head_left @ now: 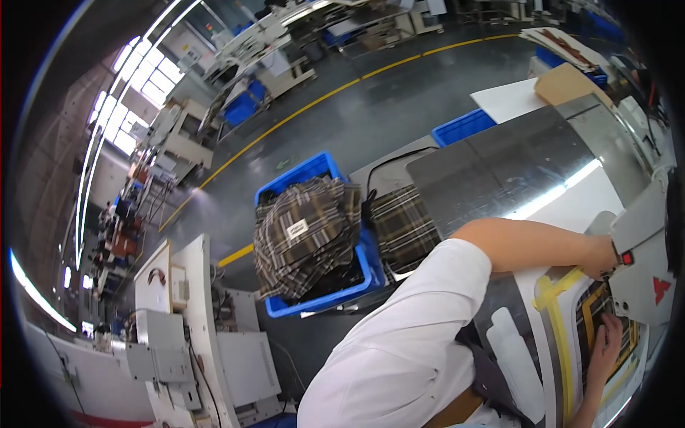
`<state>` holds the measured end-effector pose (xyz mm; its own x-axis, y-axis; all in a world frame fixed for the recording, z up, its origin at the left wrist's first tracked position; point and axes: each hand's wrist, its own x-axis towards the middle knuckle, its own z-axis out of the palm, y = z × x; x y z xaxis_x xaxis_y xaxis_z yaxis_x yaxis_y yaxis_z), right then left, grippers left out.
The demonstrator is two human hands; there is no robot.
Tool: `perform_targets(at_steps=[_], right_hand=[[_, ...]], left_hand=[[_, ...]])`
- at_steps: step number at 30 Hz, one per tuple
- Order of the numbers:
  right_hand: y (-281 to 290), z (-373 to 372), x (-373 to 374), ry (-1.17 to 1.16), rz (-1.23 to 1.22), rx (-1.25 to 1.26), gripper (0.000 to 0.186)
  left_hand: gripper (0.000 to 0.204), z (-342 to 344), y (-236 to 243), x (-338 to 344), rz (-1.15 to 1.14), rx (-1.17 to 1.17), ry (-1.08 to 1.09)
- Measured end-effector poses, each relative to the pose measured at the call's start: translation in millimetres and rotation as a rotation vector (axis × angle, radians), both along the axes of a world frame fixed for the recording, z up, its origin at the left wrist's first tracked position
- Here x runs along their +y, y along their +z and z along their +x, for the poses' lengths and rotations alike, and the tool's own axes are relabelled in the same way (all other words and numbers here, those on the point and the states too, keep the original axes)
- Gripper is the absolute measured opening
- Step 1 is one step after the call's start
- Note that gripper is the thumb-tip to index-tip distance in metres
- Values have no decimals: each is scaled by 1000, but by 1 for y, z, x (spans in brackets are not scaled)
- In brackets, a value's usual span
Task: Operating an automated industrial sewing machine to embroider brand patches onto plaid fabric pieces.
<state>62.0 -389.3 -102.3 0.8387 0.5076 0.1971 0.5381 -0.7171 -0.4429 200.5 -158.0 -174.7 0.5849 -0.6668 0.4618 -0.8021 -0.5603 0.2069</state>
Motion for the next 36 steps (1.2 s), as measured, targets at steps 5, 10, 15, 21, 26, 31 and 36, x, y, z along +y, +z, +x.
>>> perform_targets(at_steps=[5, 10, 15, 21, 26, 31, 36], right_hand=[[-6, 56, -5, -24, -426, 44, 32], [-36, 62, -27, 172, -436, -310, 40], [-34, 40, -23, 195, -424, -349, 39], [-13, 2, -14, 212, -413, -289, 40], [-11, -26, 3, 253, -336, -205, 40], [2, -55, -14, 73, -406, -255, 41], [13, -100, -35, -167, -331, -214, 43]], left_hand=[[32, 3, -5, 11, 44, 79, 97], [28, 3, -6, 10, -67, 236, 148], [27, -18, 2, 19, -258, 354, 193], [22, -60, 24, 19, -367, 374, 342], [18, -101, 31, 39, -479, 404, 458], [12, -127, 51, 46, -538, 458, 265], [9, -192, 66, 86, -332, 237, 76]])
